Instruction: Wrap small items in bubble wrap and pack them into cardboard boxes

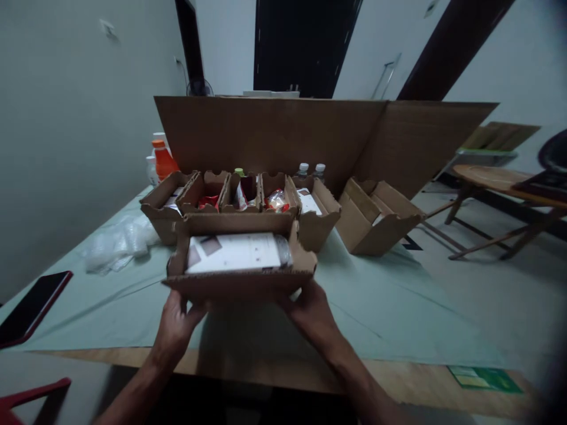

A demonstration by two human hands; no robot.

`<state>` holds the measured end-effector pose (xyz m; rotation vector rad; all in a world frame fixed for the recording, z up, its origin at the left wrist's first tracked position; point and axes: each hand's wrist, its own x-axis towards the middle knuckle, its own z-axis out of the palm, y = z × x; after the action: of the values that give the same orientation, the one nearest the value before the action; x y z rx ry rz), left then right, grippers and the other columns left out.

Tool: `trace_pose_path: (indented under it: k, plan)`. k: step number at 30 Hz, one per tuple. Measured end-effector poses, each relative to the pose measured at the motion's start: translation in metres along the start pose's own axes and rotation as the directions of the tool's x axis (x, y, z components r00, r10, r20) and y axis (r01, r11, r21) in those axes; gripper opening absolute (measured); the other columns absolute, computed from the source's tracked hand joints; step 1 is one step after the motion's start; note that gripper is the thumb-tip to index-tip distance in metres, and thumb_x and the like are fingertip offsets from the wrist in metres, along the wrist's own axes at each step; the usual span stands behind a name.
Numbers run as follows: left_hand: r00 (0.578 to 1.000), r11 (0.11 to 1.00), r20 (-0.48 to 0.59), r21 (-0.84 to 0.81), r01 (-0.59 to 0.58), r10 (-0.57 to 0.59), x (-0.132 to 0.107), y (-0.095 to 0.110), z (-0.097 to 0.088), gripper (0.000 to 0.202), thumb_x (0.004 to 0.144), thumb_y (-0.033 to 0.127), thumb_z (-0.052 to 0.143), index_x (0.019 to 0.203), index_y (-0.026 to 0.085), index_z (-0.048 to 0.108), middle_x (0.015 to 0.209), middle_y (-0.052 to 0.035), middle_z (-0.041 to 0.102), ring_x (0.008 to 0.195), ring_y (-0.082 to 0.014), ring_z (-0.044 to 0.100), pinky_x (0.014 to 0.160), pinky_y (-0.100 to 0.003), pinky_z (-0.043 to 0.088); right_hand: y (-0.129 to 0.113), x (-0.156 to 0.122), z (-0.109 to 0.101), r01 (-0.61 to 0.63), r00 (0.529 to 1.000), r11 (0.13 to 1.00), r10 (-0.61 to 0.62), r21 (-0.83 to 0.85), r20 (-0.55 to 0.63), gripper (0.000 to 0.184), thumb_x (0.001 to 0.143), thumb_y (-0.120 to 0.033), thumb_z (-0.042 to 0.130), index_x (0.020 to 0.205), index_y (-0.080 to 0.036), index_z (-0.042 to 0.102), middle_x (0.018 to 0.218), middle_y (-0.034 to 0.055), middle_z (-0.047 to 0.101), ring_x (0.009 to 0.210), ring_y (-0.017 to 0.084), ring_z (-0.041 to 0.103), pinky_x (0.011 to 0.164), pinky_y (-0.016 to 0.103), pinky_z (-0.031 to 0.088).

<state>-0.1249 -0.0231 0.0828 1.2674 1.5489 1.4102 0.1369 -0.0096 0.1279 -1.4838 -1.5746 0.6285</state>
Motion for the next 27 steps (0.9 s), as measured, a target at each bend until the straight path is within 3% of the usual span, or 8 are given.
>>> trace_pose_path:
  k: [3, 6, 10, 12, 14, 18, 22, 27]
  plan:
    - [0.992, 0.992, 0.067, -0.079, -0.100, 0.106, 0.022, 0.030, 0.024, 0.063, 0.068, 0.043, 0.073, 0.122, 0.015, 0.058, 0.115, -0.0106, 0.070, 0.107, -0.0313, 0.064, 0.094, -0.040, 0.052, -0.004, 0.020, -0.022, -0.011, 0.998, 0.998, 0.006, -0.065, -0.065, 0.048, 0.066, -0.051, 0.072, 0.100, -0.018, 0.068, 0.101, 0.0125, 0.076, 0.089, 0.031, 0.070, 0.077, 0.043, 0.056]
    - [0.971, 0.987, 0.201, -0.119, -0.104, 0.126, 0.013, 0.029, 0.043, 0.060, 0.070, 0.037, 0.073, 0.124, 0.015, 0.058, 0.120, -0.0116, 0.068, 0.113, -0.0306, 0.062, 0.098, -0.039, 0.050, 0.009, 0.005, -0.043, -0.136, 0.983, 0.971, 0.107, -0.197, -0.148, 0.044, 0.065, -0.057, 0.069, 0.088, -0.019, 0.069, 0.087, 0.0120, 0.077, 0.076, 0.033, 0.070, 0.065, 0.043, 0.055]
    - [0.978, 0.992, 0.211, -0.122, 0.027, -0.001, -0.009, 0.000, 0.019, 0.049, 0.072, 0.040, 0.070, 0.114, 0.015, 0.063, 0.112, -0.0109, 0.072, 0.106, -0.0314, 0.065, 0.092, -0.039, 0.054, 0.011, -0.027, -0.023, -0.060, 0.996, 0.976, 0.043, -0.212, -0.080, 0.039, 0.069, -0.048, 0.067, 0.099, -0.022, 0.069, 0.096, 0.0108, 0.076, 0.087, 0.034, 0.071, 0.072, 0.044, 0.057]
    - [0.991, 0.993, 0.129, -0.113, 0.042, -0.027, -0.007, -0.007, 0.002, 0.050, 0.072, 0.041, 0.070, 0.114, 0.015, 0.062, 0.111, -0.0103, 0.072, 0.105, -0.0314, 0.066, 0.089, -0.039, 0.054, 0.002, -0.026, -0.004, 0.023, 0.999, 0.981, -0.027, -0.191, -0.020, 0.042, 0.073, -0.039, 0.064, 0.112, -0.023, 0.067, 0.105, 0.0102, 0.074, 0.097, 0.033, 0.070, 0.080, 0.044, 0.057]
    - [0.997, 0.991, 0.075, -0.128, 0.029, -0.020, 0.000, -0.008, -0.002, 0.053, 0.070, 0.040, 0.070, 0.116, 0.015, 0.060, 0.113, -0.0103, 0.072, 0.106, -0.0316, 0.065, 0.089, -0.039, 0.054, -0.004, -0.016, 0.004, 0.052, 0.999, 0.984, -0.054, -0.170, -0.006, 0.048, 0.074, -0.034, 0.063, 0.121, -0.025, 0.063, 0.110, 0.0094, 0.073, 0.102, 0.032, 0.068, 0.083, 0.044, 0.056]
    - [0.983, 0.991, 0.185, -0.133, 0.025, 0.000, 0.002, -0.006, 0.035, 0.056, 0.069, 0.042, 0.071, 0.116, 0.014, 0.060, 0.111, -0.0115, 0.072, 0.105, -0.0320, 0.066, 0.091, -0.041, 0.053, 0.019, -0.008, -0.016, 0.014, 0.998, 0.987, -0.024, -0.159, -0.061, 0.050, 0.074, -0.040, 0.065, 0.120, -0.024, 0.062, 0.111, 0.0093, 0.073, 0.102, 0.032, 0.068, 0.083, 0.044, 0.056]
    - [0.937, 0.988, 0.345, -0.157, -0.007, 0.061, -0.016, -0.005, 0.081, 0.059, 0.071, 0.038, 0.068, 0.124, 0.014, 0.058, 0.118, -0.0133, 0.069, 0.112, -0.0336, 0.062, 0.098, -0.043, 0.050, 0.070, -0.046, -0.050, -0.135, 0.977, 0.967, 0.093, -0.217, -0.193, 0.040, 0.071, -0.052, 0.066, 0.099, -0.023, 0.068, 0.100, 0.0113, 0.074, 0.099, 0.036, 0.069, 0.086, 0.048, 0.056]
    - [0.875, 0.987, 0.473, -0.157, -0.034, 0.106, -0.029, -0.003, 0.098, 0.075, 0.073, 0.035, 0.066, 0.143, 0.017, 0.047, 0.136, -0.0141, 0.061, 0.131, -0.0364, 0.051, 0.109, -0.046, 0.043, 0.111, -0.093, -0.093, -0.281, 0.942, 0.927, 0.217, -0.248, -0.257, 0.065, 0.059, -0.057, 0.076, 0.114, -0.024, 0.066, 0.115, 0.0143, 0.072, 0.114, 0.042, 0.064, 0.097, 0.056, 0.052]
